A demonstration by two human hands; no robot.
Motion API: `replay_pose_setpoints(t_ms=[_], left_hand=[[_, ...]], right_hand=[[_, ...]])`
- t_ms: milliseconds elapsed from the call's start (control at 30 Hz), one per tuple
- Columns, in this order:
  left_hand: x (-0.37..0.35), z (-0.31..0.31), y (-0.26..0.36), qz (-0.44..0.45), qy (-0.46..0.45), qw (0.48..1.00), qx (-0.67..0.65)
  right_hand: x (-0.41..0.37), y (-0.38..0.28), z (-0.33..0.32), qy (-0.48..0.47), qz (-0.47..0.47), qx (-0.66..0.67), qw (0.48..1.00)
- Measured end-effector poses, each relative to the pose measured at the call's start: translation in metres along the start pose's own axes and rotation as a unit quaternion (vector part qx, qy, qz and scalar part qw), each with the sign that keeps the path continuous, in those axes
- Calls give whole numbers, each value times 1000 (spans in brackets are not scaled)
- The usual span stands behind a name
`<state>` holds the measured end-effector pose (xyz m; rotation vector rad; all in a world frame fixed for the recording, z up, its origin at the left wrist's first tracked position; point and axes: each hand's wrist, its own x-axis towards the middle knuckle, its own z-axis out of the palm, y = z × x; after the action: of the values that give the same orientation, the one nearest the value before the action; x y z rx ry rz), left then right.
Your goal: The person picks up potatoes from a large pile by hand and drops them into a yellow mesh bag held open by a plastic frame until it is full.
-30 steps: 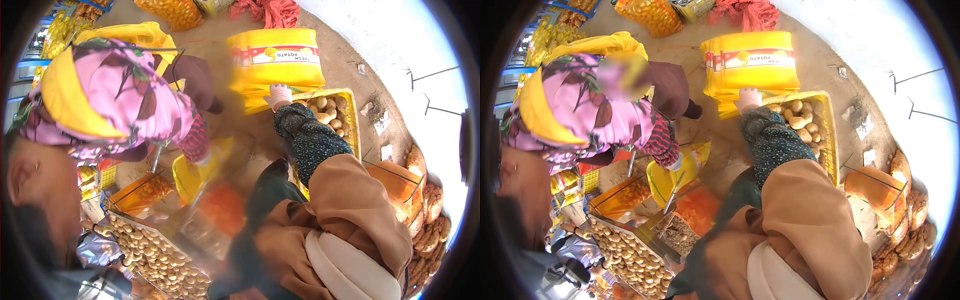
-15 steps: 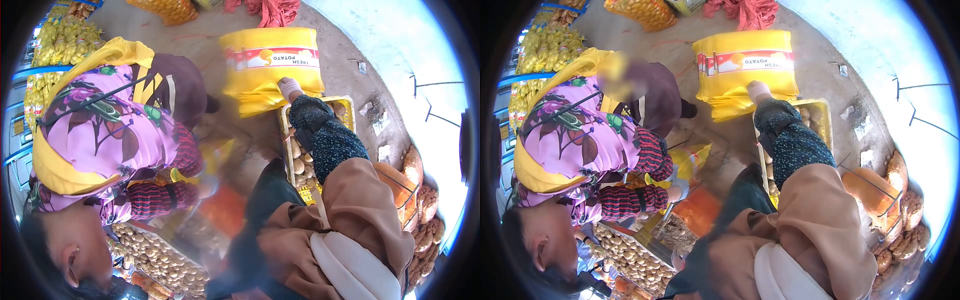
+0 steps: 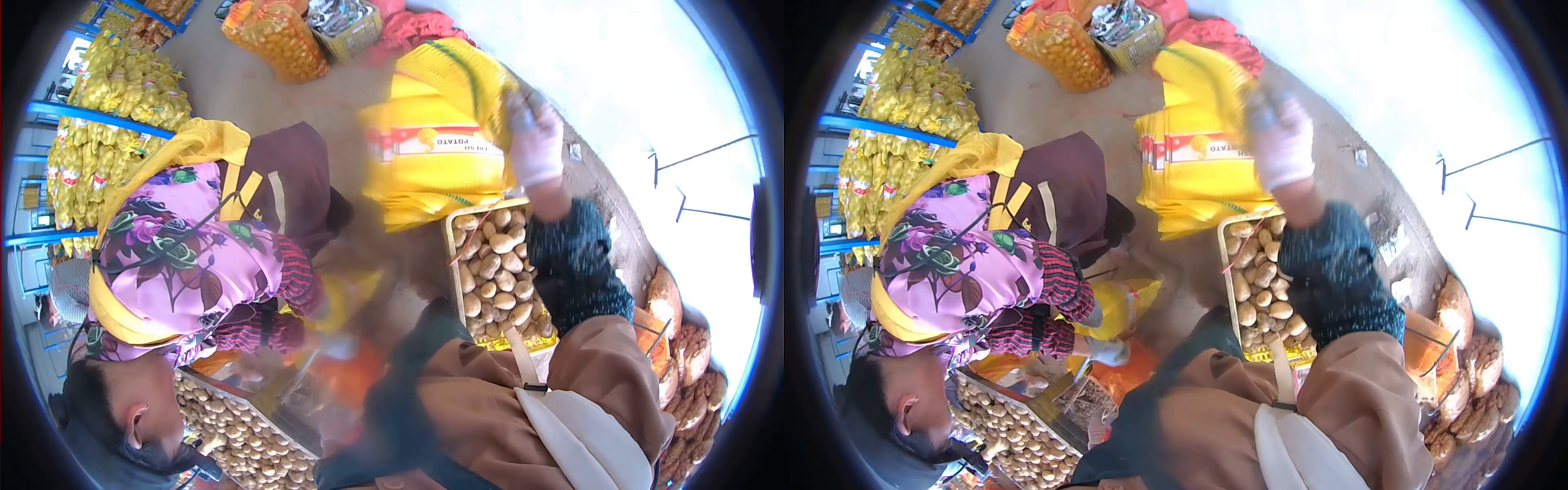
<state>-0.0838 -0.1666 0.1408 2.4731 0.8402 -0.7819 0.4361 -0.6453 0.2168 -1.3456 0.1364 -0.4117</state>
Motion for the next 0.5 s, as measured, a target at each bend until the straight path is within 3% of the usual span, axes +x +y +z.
replay_pose_setpoints(t_ms=[33,67,133,167,267,367,400,500], left_hand=[[-9,-20,55,28,-18,999,6],[-14,-39,97,57,-39,998,6],[-6,-60,136,132,-62,989,-20],[3,-68,148,167,-71,983,-39],[8,-116,218,264,-76,940,-201],[2,-151,278,262,-128,903,-314],[8,-148,285,319,-71,886,-328],[19,-129,300,369,52,851,-369]], right_hand=[[-18,6,-4,-90,-97,-144,981],[-37,12,-8,-153,-215,-262,928],[-77,-31,22,-216,53,-116,968],[-98,-53,36,-208,184,-57,959],[-129,-47,59,-223,370,118,894],[-167,-72,78,-292,393,138,861],[-178,-76,84,-321,382,155,853],[-211,-90,98,-354,361,71,860]])
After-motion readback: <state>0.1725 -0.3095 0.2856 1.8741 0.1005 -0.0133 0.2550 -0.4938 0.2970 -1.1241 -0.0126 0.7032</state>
